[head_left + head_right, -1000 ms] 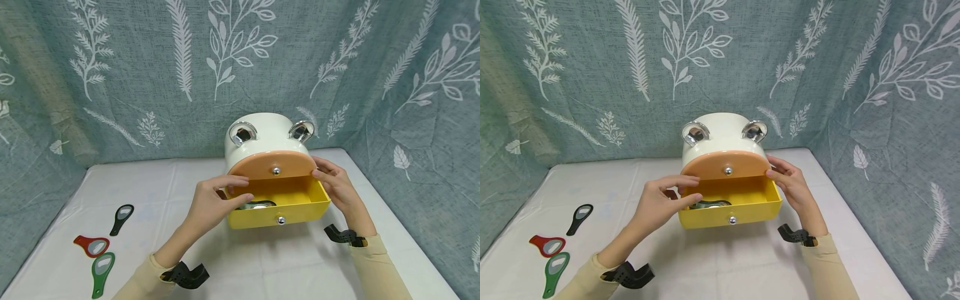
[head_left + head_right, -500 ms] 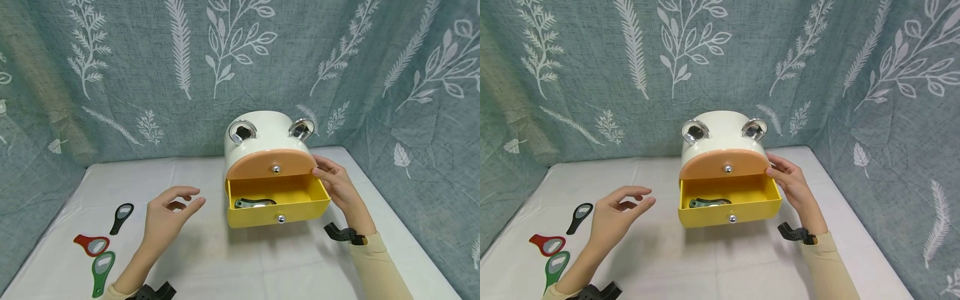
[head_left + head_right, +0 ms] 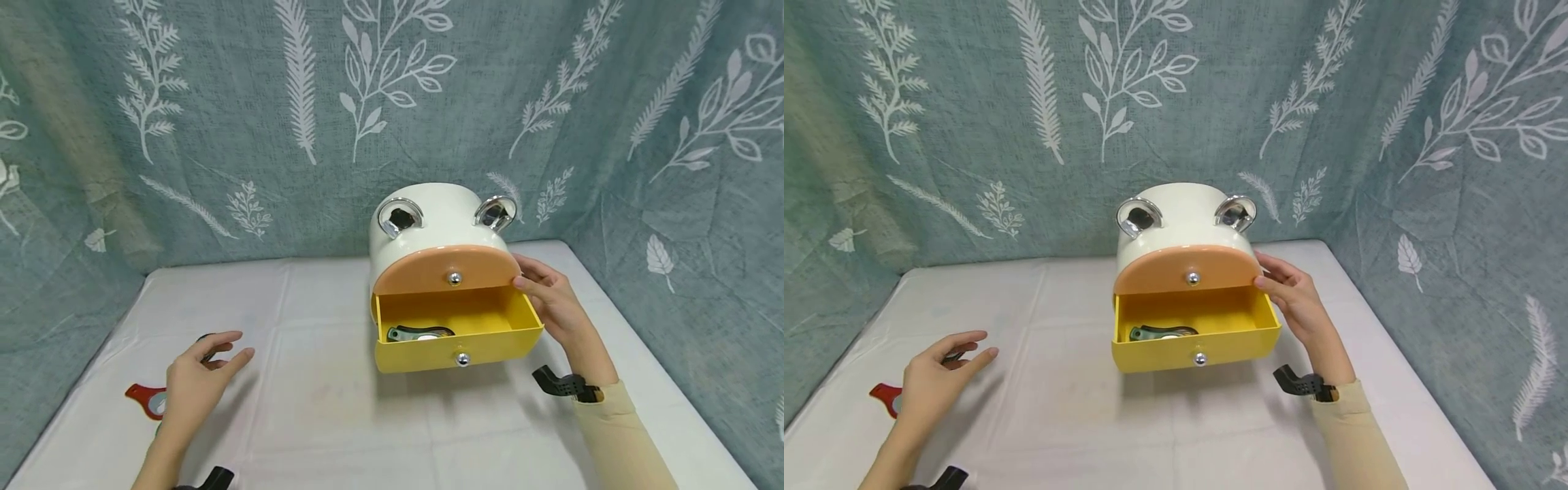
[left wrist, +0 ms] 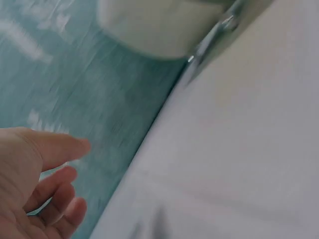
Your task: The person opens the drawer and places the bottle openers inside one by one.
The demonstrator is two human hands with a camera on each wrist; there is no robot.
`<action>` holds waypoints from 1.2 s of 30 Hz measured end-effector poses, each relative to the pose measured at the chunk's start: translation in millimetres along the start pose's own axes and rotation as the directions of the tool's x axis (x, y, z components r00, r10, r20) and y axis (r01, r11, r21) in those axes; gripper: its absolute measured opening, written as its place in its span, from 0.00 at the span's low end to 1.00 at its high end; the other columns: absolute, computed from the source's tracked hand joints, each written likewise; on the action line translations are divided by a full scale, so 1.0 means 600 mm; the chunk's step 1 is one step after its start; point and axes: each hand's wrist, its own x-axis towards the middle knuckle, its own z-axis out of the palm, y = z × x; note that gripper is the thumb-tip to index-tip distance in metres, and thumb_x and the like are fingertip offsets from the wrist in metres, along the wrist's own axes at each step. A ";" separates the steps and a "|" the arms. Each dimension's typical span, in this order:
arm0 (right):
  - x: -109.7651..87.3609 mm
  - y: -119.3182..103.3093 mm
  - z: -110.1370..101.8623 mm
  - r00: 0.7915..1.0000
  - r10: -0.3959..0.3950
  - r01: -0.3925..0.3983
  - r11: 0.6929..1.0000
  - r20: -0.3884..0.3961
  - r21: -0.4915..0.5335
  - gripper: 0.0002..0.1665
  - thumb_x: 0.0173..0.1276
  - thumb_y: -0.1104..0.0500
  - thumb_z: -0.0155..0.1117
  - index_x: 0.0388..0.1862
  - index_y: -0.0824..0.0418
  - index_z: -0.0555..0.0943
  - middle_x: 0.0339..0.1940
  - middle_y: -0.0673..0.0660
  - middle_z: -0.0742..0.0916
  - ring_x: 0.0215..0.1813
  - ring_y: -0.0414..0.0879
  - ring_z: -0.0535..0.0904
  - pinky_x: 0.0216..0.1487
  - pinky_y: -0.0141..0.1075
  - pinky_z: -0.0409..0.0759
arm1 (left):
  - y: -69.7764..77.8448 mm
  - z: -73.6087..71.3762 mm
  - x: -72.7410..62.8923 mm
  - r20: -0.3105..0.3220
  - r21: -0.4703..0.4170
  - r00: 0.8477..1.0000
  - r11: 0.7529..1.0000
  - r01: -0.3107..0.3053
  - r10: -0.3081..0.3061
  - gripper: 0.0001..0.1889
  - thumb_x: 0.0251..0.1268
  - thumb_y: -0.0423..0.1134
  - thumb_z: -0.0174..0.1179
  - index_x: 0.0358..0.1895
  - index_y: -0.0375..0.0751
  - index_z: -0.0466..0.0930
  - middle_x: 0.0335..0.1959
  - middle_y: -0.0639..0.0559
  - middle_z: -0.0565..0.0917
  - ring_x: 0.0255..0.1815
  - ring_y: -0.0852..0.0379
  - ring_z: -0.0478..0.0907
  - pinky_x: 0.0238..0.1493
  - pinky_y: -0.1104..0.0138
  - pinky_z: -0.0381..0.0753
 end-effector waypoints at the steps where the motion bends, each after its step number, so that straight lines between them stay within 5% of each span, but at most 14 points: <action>1: -0.001 0.000 -0.001 1.000 0.001 -0.001 1.000 0.003 0.000 0.22 0.72 0.66 0.62 0.64 0.59 0.76 0.58 0.55 0.80 0.56 0.48 0.77 0.58 0.36 0.77 | -0.009 -0.008 0.001 0.013 -0.010 1.000 1.000 0.023 -0.023 0.22 0.61 0.48 0.70 0.55 0.40 0.83 0.51 0.44 0.82 0.41 0.69 0.77 0.36 0.81 0.76; 7: 0.001 0.001 -0.004 1.000 0.006 -0.006 1.000 0.009 -0.010 0.22 0.72 0.66 0.61 0.65 0.60 0.76 0.58 0.55 0.80 0.56 0.49 0.77 0.58 0.36 0.77 | -0.046 -0.042 -0.004 0.108 -0.077 0.984 0.985 0.153 -0.144 0.29 0.62 0.50 0.69 0.60 0.34 0.78 0.53 0.56 0.81 0.47 0.73 0.74 0.39 0.81 0.77; 15: 0.006 0.002 0.001 1.000 0.004 -0.004 1.000 0.007 -0.007 0.24 0.71 0.65 0.63 0.66 0.61 0.75 0.59 0.56 0.80 0.58 0.50 0.76 0.59 0.36 0.76 | -0.062 -0.058 -0.006 0.081 -0.063 0.974 0.974 0.217 -0.212 0.27 0.63 0.48 0.69 0.60 0.33 0.78 0.46 0.68 0.83 0.36 0.79 0.77 0.35 0.80 0.78; 20: 0.004 0.004 0.001 1.000 0.009 -0.009 1.000 0.003 -0.017 0.23 0.72 0.65 0.63 0.65 0.61 0.75 0.59 0.56 0.80 0.58 0.50 0.76 0.59 0.35 0.76 | -0.061 -0.059 -0.005 0.103 -0.111 0.977 0.974 0.196 -0.185 0.27 0.63 0.45 0.69 0.60 0.31 0.77 0.46 0.65 0.84 0.40 0.78 0.78 0.38 0.79 0.79; 26: 0.004 0.003 -0.001 1.000 -0.007 0.006 1.000 -0.003 -0.025 0.23 0.72 0.65 0.63 0.65 0.61 0.76 0.58 0.56 0.80 0.57 0.50 0.76 0.59 0.35 0.76 | -0.071 -0.061 0.001 0.034 -0.039 0.980 0.980 0.196 -0.195 0.27 0.61 0.44 0.71 0.59 0.31 0.78 0.47 0.62 0.84 0.39 0.81 0.76 0.37 0.82 0.77; 32: 0.001 0.002 -0.004 1.000 -0.007 0.007 1.000 -0.006 -0.014 0.23 0.72 0.66 0.62 0.65 0.61 0.76 0.58 0.56 0.81 0.57 0.49 0.76 0.59 0.35 0.76 | -0.087 -0.069 0.006 0.048 -0.040 0.966 0.965 0.258 -0.256 0.33 0.60 0.47 0.71 0.64 0.32 0.74 0.48 0.66 0.82 0.38 0.83 0.73 0.35 0.82 0.77; 36: 0.002 0.001 -0.004 1.000 -0.002 0.002 1.000 -0.003 -0.010 0.23 0.72 0.66 0.62 0.65 0.61 0.76 0.58 0.56 0.80 0.57 0.49 0.76 0.59 0.36 0.76 | -0.094 -0.069 0.010 0.035 -0.018 0.959 0.959 0.283 -0.283 0.34 0.61 0.47 0.70 0.65 0.31 0.73 0.53 0.52 0.82 0.37 0.84 0.71 0.35 0.82 0.77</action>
